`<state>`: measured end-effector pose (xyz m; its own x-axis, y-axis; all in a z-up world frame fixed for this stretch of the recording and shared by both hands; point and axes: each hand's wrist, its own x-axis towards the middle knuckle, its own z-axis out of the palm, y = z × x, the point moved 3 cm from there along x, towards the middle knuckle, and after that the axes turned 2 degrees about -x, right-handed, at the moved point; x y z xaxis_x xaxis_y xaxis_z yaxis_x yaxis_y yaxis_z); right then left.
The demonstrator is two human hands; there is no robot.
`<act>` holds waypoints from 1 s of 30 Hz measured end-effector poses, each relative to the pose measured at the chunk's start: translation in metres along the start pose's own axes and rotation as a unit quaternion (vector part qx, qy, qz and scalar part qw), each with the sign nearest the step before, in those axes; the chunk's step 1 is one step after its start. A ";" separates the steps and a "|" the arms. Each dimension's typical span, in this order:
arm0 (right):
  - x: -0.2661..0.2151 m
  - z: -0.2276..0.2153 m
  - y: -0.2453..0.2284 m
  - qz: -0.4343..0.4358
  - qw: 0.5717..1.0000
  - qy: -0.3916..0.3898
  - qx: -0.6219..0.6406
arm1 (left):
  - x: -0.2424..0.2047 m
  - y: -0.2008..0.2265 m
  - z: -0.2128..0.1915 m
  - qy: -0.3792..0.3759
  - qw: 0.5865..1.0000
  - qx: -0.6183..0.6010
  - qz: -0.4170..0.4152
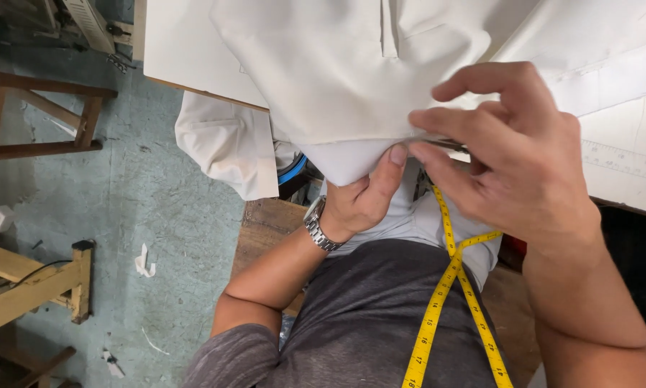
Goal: Trimming excess threads from a white garment using small snips at a sewing factory workstation
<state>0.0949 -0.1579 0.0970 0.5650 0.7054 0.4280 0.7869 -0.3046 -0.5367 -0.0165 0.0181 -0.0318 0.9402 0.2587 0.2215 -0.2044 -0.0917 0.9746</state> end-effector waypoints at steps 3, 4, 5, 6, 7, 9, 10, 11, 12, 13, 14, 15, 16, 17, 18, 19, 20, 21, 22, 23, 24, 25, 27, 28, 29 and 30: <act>0.001 0.011 0.005 -0.037 0.997 -0.010 -0.062 | 0.000 0.003 -0.001 0.011 0.999 -0.041 0.000; 0.001 0.011 0.005 -0.041 0.997 -0.012 -0.063 | 0.003 0.009 0.001 0.015 0.999 -0.043 0.001; 0.002 0.010 0.005 -0.032 0.999 -0.005 -0.013 | 0.006 0.013 0.001 0.033 0.997 -0.066 -0.026; 0.001 0.012 0.006 -0.022 0.999 0.002 0.039 | 0.007 0.017 0.000 0.053 0.993 -0.089 -0.055; -0.006 0.008 0.009 -0.026 0.999 -0.003 0.040 | 0.011 0.021 -0.001 0.058 0.993 -0.089 -0.055; -0.020 -0.004 0.022 0.056 0.996 0.055 0.052 | 0.019 0.029 -0.002 0.078 0.987 -0.104 -0.099; -0.018 -0.001 0.023 0.056 0.995 0.054 0.054 | 0.019 0.029 -0.004 0.079 0.987 -0.102 -0.100; -0.016 0.001 0.023 0.036 0.996 0.048 0.068 | 0.019 0.029 -0.003 0.069 0.988 -0.102 -0.097; -0.019 0.001 0.024 0.020 0.996 0.046 0.076 | 0.019 0.029 0.001 0.052 0.988 -0.106 -0.094; -0.014 0.007 0.021 0.025 0.996 0.049 0.072 | 0.019 0.027 -0.002 0.045 0.988 -0.109 -0.096; -0.011 0.012 0.017 0.007 0.987 0.017 0.163 | 0.019 0.026 -0.001 0.044 0.988 -0.114 -0.098; -0.008 0.016 0.013 -0.011 0.968 -0.015 0.252 | 0.020 0.024 0.000 0.044 0.987 -0.120 -0.100; -0.015 0.019 0.026 -0.007 0.969 -0.013 0.245 | 0.020 0.018 -0.001 0.038 0.986 -0.126 -0.100; -0.023 0.024 0.040 0.035 0.996 -0.044 0.075 | 0.020 0.014 -0.005 0.051 0.994 -0.071 -0.061; -0.029 0.030 0.054 0.076 0.990 -0.072 -0.089 | 0.018 0.012 -0.012 0.066 0.997 -0.010 -0.023; -0.041 0.011 0.059 0.080 0.990 -0.071 -0.091 | 0.020 0.017 -0.024 0.062 0.998 -0.012 -0.024; -0.044 -0.010 0.069 0.078 0.990 -0.009 -0.115 | 0.026 0.018 -0.044 0.147 0.988 -0.037 -0.039; -0.047 -0.032 0.077 0.075 0.986 0.054 -0.139 | 0.031 0.019 -0.064 0.230 0.970 -0.063 -0.054; -0.047 -0.029 0.066 0.066 0.988 0.052 -0.130 | 0.044 0.031 -0.067 0.241 0.968 -0.056 -0.052; -0.048 -0.023 0.058 0.089 0.988 -0.019 -0.123 | 0.055 0.036 -0.071 0.278 0.931 -0.177 -0.157; -0.051 -0.018 0.048 0.111 0.982 -0.085 -0.124 | 0.069 0.039 -0.070 0.301 0.870 -0.298 -0.251; -0.048 -0.010 0.052 0.103 0.984 -0.081 -0.124 | 0.061 0.029 -0.080 0.304 0.872 -0.298 -0.242; -0.040 0.007 0.060 0.029 0.966 -0.030 -0.256 | 0.054 0.011 -0.090 0.087 0.939 -0.232 -0.239; -0.039 0.007 0.064 0.021 0.967 -0.024 -0.254 | 0.045 0.033 -0.093 0.091 0.941 -0.228 -0.231; -0.038 0.009 0.068 0.020 0.972 -0.040 -0.232 | 0.037 0.057 -0.088 -0.066 0.973 -0.092 -0.201; -0.034 0.010 0.073 0.018 0.976 -0.054 -0.210 | 0.028 0.079 -0.084 -0.219 0.961 0.054 -0.159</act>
<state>0.1307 -0.1980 0.0355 0.5823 0.7462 0.3227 0.8123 -0.5501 -0.1938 -0.0294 0.0988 0.0545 0.9798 -0.1369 -0.1460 0.1204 -0.1795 0.9764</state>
